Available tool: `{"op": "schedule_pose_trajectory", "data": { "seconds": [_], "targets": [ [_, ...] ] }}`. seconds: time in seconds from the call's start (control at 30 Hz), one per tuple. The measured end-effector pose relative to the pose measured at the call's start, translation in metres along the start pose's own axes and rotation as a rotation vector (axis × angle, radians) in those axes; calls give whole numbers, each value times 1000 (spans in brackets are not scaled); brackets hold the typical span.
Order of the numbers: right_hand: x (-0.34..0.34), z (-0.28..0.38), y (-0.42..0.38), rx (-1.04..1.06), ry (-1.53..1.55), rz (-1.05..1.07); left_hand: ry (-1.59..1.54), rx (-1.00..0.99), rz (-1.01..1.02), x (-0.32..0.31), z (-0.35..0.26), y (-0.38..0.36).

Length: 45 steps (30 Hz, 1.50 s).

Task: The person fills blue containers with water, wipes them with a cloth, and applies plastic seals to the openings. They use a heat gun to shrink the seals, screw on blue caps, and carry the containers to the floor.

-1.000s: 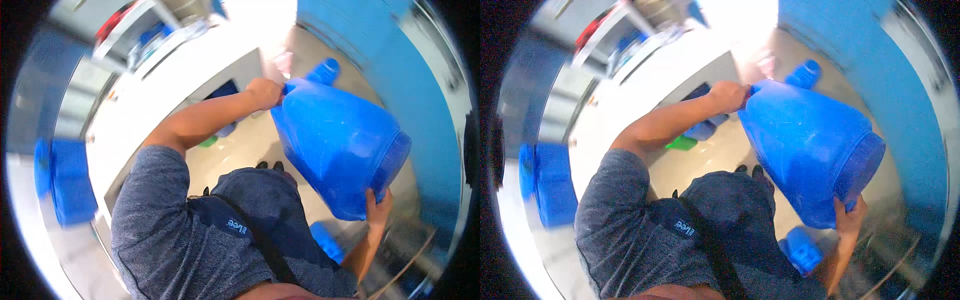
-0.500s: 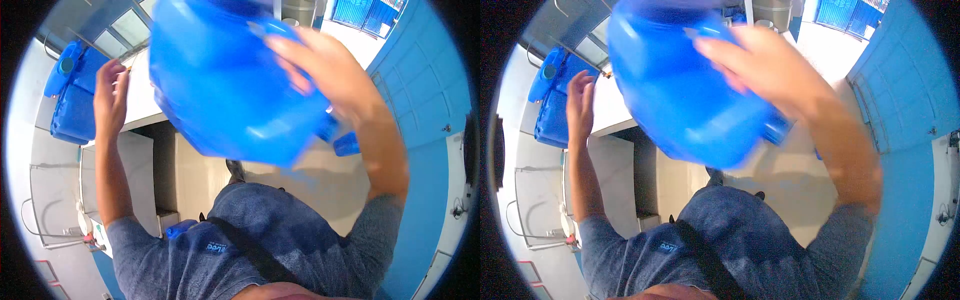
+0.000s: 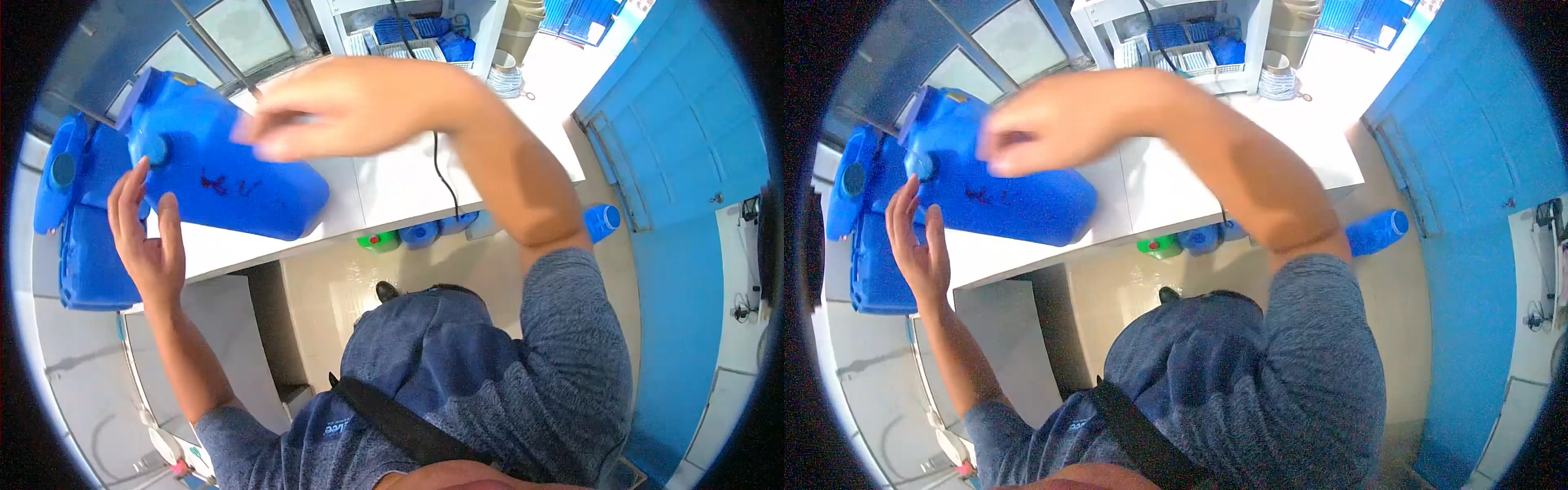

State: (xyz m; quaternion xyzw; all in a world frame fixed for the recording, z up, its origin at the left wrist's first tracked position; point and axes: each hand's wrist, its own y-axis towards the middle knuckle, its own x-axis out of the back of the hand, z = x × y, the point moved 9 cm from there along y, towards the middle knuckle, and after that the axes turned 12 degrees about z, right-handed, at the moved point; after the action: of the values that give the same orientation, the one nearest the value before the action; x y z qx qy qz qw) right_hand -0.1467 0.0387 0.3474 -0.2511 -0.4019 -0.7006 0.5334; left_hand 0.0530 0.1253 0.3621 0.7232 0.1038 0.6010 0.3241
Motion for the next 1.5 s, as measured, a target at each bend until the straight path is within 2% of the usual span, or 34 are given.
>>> {"op": "schedule_pose_trajectory", "data": {
  "seconds": [0.07,0.1,0.13,0.17,0.23,0.27,0.3,0.37,0.4,0.5,0.57,0.63,0.67,0.77,0.87,0.9,0.93,0.97,1.0,1.07,1.1,1.13,1.17,1.2,1.23,1.27,1.3,1.37,1.43,1.5],
  "targets": [
    [-9,-43,-61,-213,61,207,102,48,43,-18,7,9],
    [0,-71,-88,-460,41,215,202,59,48,-29,5,17],
    [12,-110,-119,-603,70,106,86,94,-62,-32,13,21],
    [23,-162,-153,-743,97,-4,85,103,-63,-40,15,30],
    [57,-234,-196,-964,-344,-47,102,61,-277,-29,5,43],
    [68,-271,-208,-1059,-439,-80,220,35,-174,-32,-2,55],
    [75,-302,-212,-1131,-538,-112,244,60,-164,-37,0,58],
    [78,-351,-208,-1166,-775,-45,236,111,-43,-48,12,65],
    [77,-374,-209,-1146,-870,-24,203,122,-120,-45,11,63],
    [83,-406,-206,-1180,-1024,58,143,224,-99,-43,21,64],
    [85,-444,-222,-1324,-890,162,191,236,-132,-41,25,63],
    [88,-455,-227,-1407,-772,171,226,230,-167,-40,31,61],
    [88,-461,-228,-1386,-772,168,167,273,-212,-39,38,57],
    [94,-469,-238,-1399,-779,81,135,302,-264,-39,58,58],
    [104,-458,-236,-1382,-816,27,11,61,-255,-42,51,70],
    [109,-447,-236,-1403,-783,-41,13,62,-257,-41,51,69],
    [114,-430,-234,-1422,-750,-111,117,143,-213,-43,55,67],
    [116,-411,-227,-1340,-774,-136,220,225,-169,-45,60,65],
    [117,-387,-223,-1257,-795,-161,224,226,-173,-46,62,64],
    [112,-308,-212,-1137,-668,-254,120,34,-485,-31,49,51],
    [109,-271,-213,-1082,-585,-303,104,25,-488,-35,44,47],
    [105,-239,-213,-1038,-505,-356,8,-24,-600,-32,32,33],
    [101,-215,-208,-881,-291,-456,-101,-75,-708,-31,20,18],
    [94,-191,-200,-720,-83,-546,-369,-26,-515,-53,10,22],
    [88,-160,-178,-536,-60,-641,-626,26,-306,-82,-6,26],
    [80,-140,-158,-394,-95,-650,-945,154,-84,-120,-17,35],
    [72,-109,-129,-76,-272,-622,-1241,284,151,-157,-36,39],
    [52,-72,-91,5,-411,-548,-1616,494,298,-198,-60,48],
    [39,-67,-81,58,-420,-506,-1612,551,365,-209,-70,60],
    [28,-84,-82,-12,-245,-490,-1605,608,434,-221,-68,61]
  ]
}}
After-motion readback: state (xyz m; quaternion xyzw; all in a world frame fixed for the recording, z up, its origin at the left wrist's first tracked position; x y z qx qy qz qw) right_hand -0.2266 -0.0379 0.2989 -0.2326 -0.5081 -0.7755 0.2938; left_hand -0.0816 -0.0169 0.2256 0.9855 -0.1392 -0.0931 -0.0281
